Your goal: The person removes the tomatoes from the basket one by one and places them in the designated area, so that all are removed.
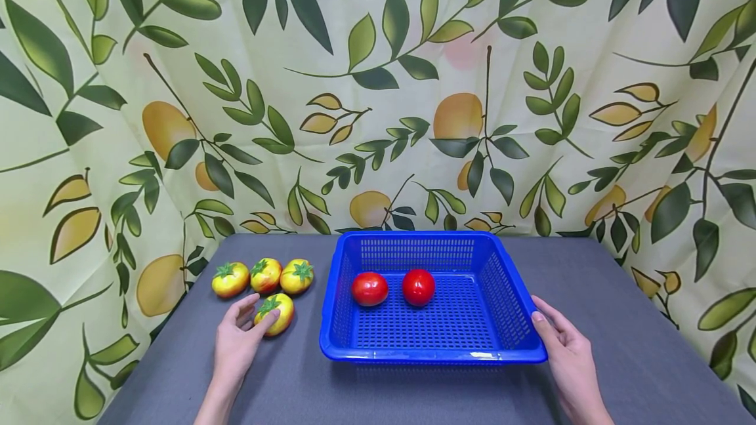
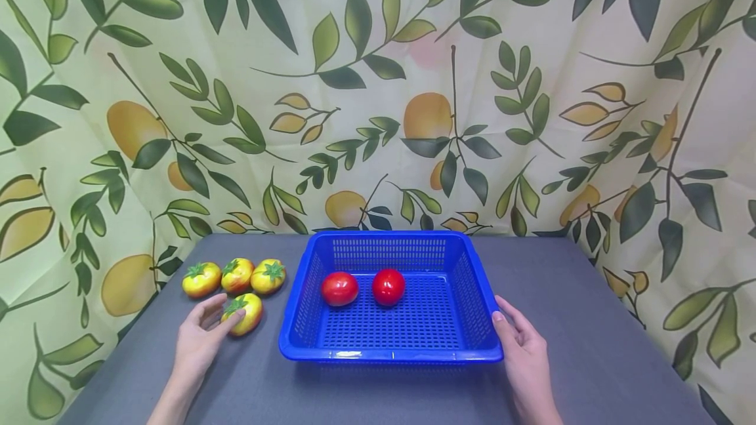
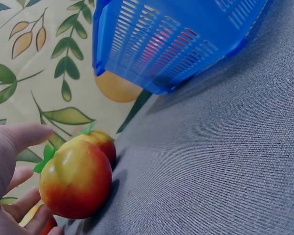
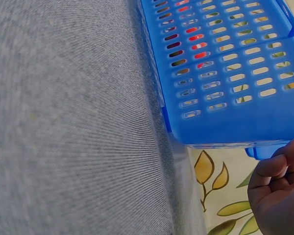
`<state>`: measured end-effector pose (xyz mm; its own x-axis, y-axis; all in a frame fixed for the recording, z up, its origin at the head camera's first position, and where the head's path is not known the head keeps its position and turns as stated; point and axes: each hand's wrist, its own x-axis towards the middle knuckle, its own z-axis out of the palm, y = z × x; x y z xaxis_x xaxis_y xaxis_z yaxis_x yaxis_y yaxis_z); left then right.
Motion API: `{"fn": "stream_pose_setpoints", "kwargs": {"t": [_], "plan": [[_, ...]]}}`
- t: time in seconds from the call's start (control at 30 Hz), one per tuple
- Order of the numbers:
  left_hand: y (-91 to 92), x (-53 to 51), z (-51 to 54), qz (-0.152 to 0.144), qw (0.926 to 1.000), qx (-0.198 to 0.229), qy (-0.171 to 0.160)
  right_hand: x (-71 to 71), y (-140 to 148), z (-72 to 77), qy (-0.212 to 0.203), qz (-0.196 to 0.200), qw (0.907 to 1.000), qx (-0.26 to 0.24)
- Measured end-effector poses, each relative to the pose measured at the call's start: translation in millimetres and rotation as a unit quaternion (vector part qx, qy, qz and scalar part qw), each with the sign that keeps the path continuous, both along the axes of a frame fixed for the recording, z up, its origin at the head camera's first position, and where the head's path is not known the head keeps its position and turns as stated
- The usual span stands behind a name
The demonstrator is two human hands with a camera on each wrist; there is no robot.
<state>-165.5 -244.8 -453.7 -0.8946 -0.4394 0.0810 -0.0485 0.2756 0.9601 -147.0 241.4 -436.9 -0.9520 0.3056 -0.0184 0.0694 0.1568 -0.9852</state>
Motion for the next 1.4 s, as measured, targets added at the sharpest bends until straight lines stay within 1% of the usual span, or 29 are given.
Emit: {"fn": "stream_pose_setpoints", "kwargs": {"t": [0.13,0.23,0.37,0.53,0.63,0.73,0.83,0.9,0.97,1.03,1.1,1.17,1.23,1.3,1.4], "plan": [[-0.5,-0.4,-1.6,0.019,0.9996,0.003,0.023,0.1,0.3,-0.1,0.008,0.001,0.9999,-0.007],[-0.6,-0.4,-1.7,0.027,0.9993,0.004,0.027,0.8,1.0,-0.4,0.018,0.004,0.9997,-0.015],[0.6,0.0,0.1,0.023,0.9994,0.002,0.026,1.2,1.3,-0.3,0.021,0.005,0.9996,-0.018],[5.1,1.0,4.9,0.019,0.9994,-0.001,0.028,0.8,1.4,0.0,0.011,-0.002,0.9999,-0.010],[9.7,1.7,11.4,0.018,0.9993,-0.002,0.033,1.5,2.0,-0.4,0.014,-0.002,0.9998,-0.013],[15.8,3.1,21.1,0.014,0.9989,-0.002,0.045,2.7,2.3,-0.3,0.017,-0.002,0.9997,-0.016],[22.8,6.4,33.4,-0.003,0.9974,-0.015,0.070,2.8,1.9,0.0,0.017,0.001,0.9997,-0.020],[27.1,8.1,43.0,-0.019,0.9953,-0.040,0.087,2.2,1.6,0.6,0.014,0.002,0.9998,-0.014],[30.3,8.8,54.2,-0.044,0.9905,-0.073,0.108,0.9,0.7,1.3,0.012,0.002,0.9999,-0.009],[33.6,7.4,66.4,-0.069,0.9831,-0.113,0.127,0.0,0.0,2.3,0.011,0.001,0.9999,-0.001],[37.8,4.6,78.5,-0.097,0.9737,-0.149,0.143,-0.2,-0.2,2.8,0.012,0.000,0.9999,0.001],[42.8,0.1,88.1,-0.127,0.9619,-0.180,0.162,0.1,0.1,2.7,0.014,0.001,0.9999,-0.004],[48.8,-4.8,95.2,-0.158,0.9510,-0.198,0.177,0.7,0.3,2.3,0.017,0.001,0.9998,-0.008],[55.5,-9.5,99.5,-0.191,0.9407,-0.209,0.187,1.1,0.6,1.9,0.018,0.001,0.9997,-0.016],[66.8,-15.4,103.5,-0.238,0.9284,-0.217,0.186,0.9,0.3,1.5,0.012,0.000,0.9999,-0.011]]}}
